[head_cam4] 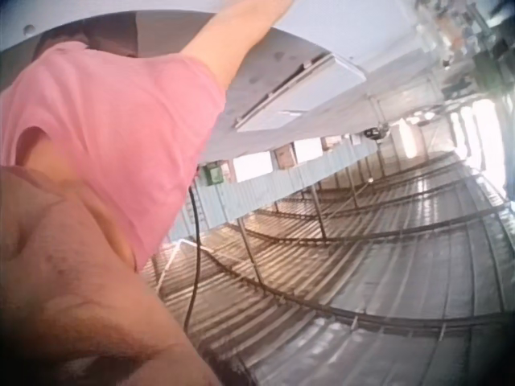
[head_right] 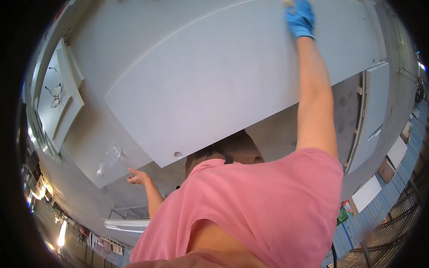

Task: The person puts on blue gloves and wipes a large white board with a cloth and liquid from a bottle. They flip the board over and continue wiping the other side, then place it back on the workbench.

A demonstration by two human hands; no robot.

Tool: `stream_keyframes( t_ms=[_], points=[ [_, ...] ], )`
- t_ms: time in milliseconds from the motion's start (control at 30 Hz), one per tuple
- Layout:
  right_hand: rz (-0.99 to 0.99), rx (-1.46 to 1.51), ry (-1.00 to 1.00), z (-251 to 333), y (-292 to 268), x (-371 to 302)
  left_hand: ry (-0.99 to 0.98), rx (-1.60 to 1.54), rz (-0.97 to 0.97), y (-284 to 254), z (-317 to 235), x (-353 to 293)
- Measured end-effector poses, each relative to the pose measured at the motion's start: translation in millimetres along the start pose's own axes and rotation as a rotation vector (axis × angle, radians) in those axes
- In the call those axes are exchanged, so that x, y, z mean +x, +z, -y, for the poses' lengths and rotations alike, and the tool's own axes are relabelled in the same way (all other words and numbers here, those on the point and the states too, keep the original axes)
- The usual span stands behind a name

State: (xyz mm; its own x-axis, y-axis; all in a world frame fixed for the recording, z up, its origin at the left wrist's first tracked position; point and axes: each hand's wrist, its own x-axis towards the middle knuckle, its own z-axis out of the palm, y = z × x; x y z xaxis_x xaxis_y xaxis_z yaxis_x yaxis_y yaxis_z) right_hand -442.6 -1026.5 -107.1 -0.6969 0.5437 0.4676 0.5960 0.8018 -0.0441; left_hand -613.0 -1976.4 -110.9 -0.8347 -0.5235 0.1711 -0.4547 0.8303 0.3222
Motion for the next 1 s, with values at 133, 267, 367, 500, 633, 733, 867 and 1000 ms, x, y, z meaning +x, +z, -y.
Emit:
stream_keyframes(
  t_ms=[133,267,367,500,633,733,867,1000],
  points=[
    [-0.041,-0.227,0.244,-32,-19,-59,-0.053,0.004,0.011,-4,20,-9],
    [-0.166,-0.024,-0.008,106,-30,-73,-0.059,0.043,0.041,3,35,-3],
    [0.032,0.611,0.047,306,-61,-107,-0.120,0.015,0.068,18,39,-3],
    [0.254,0.872,-0.179,527,-105,-197,-0.161,-0.059,0.222,24,2,-4],
    [0.126,0.724,-0.518,583,-121,-227,-0.184,-0.086,0.291,14,-5,-10],
    [0.678,0.934,-0.360,534,-118,-178,-0.216,-0.081,0.322,14,10,-12],
    [-0.097,0.475,-0.155,331,-76,-115,-0.331,-0.193,0.363,22,55,2],
    [-0.283,-0.045,0.071,221,-61,-91,-0.444,-0.400,0.542,14,35,-10]
  ],
)
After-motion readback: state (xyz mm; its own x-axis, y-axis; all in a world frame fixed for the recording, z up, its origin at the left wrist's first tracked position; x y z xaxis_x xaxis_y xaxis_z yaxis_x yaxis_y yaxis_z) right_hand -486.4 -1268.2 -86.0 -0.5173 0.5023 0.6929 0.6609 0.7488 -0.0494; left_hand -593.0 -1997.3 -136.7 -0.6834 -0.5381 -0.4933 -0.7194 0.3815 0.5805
